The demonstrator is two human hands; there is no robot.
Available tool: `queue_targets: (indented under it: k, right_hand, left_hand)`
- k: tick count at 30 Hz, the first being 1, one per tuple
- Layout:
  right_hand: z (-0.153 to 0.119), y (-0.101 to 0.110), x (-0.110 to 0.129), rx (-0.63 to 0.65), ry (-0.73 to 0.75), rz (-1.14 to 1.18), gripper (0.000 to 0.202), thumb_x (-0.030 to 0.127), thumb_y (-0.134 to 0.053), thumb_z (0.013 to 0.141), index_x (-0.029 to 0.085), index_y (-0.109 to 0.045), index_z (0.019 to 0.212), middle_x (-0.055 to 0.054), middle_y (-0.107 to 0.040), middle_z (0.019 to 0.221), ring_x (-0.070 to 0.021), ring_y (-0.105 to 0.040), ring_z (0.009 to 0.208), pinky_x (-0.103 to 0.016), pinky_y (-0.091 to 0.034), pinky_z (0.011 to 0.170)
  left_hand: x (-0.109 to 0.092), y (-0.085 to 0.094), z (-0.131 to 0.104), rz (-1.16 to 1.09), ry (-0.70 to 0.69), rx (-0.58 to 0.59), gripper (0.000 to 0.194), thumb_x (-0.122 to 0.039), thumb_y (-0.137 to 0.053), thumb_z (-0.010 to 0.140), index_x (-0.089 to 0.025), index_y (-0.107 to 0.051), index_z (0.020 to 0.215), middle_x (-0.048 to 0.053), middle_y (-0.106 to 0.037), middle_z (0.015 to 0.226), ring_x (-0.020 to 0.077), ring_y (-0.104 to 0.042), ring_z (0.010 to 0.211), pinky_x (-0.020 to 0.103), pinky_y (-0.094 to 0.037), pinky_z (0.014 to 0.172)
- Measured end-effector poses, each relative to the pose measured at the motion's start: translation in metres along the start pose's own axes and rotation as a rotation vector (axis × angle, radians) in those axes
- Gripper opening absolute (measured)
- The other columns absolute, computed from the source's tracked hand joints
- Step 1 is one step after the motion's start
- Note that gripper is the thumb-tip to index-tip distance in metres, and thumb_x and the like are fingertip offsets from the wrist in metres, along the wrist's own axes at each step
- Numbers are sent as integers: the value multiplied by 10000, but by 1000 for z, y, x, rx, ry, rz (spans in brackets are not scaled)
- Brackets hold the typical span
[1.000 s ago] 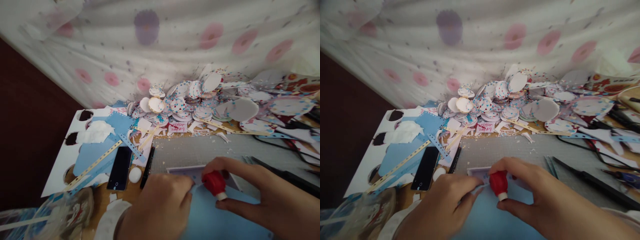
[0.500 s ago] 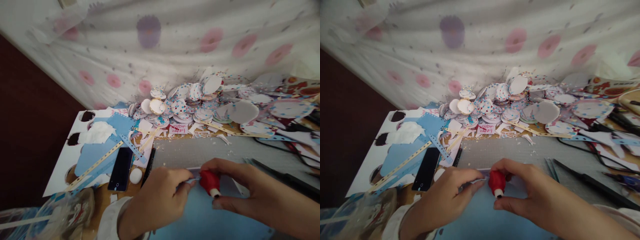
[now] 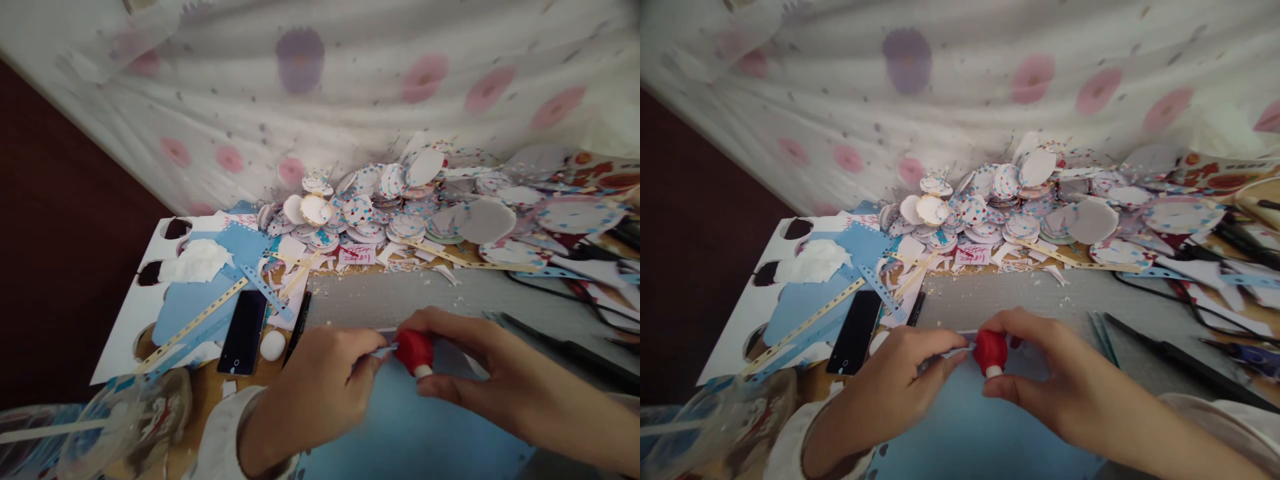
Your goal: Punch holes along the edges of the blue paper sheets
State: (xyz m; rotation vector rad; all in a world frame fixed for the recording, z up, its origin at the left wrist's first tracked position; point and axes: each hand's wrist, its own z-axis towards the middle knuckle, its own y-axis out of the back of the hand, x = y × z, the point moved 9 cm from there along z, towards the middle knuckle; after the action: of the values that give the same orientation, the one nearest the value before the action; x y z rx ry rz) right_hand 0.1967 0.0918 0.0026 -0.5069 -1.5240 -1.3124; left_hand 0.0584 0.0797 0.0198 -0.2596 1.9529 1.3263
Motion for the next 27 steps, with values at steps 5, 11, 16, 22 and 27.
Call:
queue_targets:
  k: [5, 11, 16, 22, 27]
  right_hand:
    - [-3, -3, 12, 10, 95, 4, 80, 346, -681, 879, 281, -656, 917, 21, -716, 820, -168, -687, 747, -273, -569, 677]
    - [-13, 5, 22, -149, 269, -43, 183, 305, -678, 875, 347, -607, 1039, 33, -730, 853, -200, -711, 793, -300, -599, 686]
    - [-16, 3, 27, -140, 333, -77, 345, 258, -680, 875, 393, -534, 1157, 58, -733, 893, -185, -718, 808, -284, -607, 713]
    - [-14, -1, 29, -130, 338, -90, 298, 194, -638, 854, 367, -550, 1079, 53, -722, 875, -177, -710, 782, -277, -594, 690]
    - [-8, -4, 21, -110, 260, -26, 135, 216, -612, 853, 330, -594, 921, 18, -698, 799, -213, -689, 738, -322, -580, 637]
  left_hand:
    - [-2, -2, -1, -6, -19, 1, 234, -224, -519, 971, -194, -680, 803, -15, -682, 732, 129, -590, 670, 261, -331, 612]
    - [-2, 1, -1, -33, -15, 21, 227, -410, -662, 885, -213, -725, 979, -1, -736, 880, 171, -654, 786, 257, -391, 671]
    - [-5, 3, 6, 16, -70, 53, 309, -443, -757, 752, -224, -718, 965, -13, -693, 836, 186, -622, 764, 274, -400, 684]
    - [-2, -11, 14, 8, -32, 90, 497, -687, -791, 626, -231, -669, 779, -5, -686, 782, 224, -644, 752, 297, -396, 668]
    - [-9, -10, 17, 11, -95, -22, 399, -623, -714, 798, -227, -683, 763, 19, -712, 777, 218, -660, 737, 305, -411, 676]
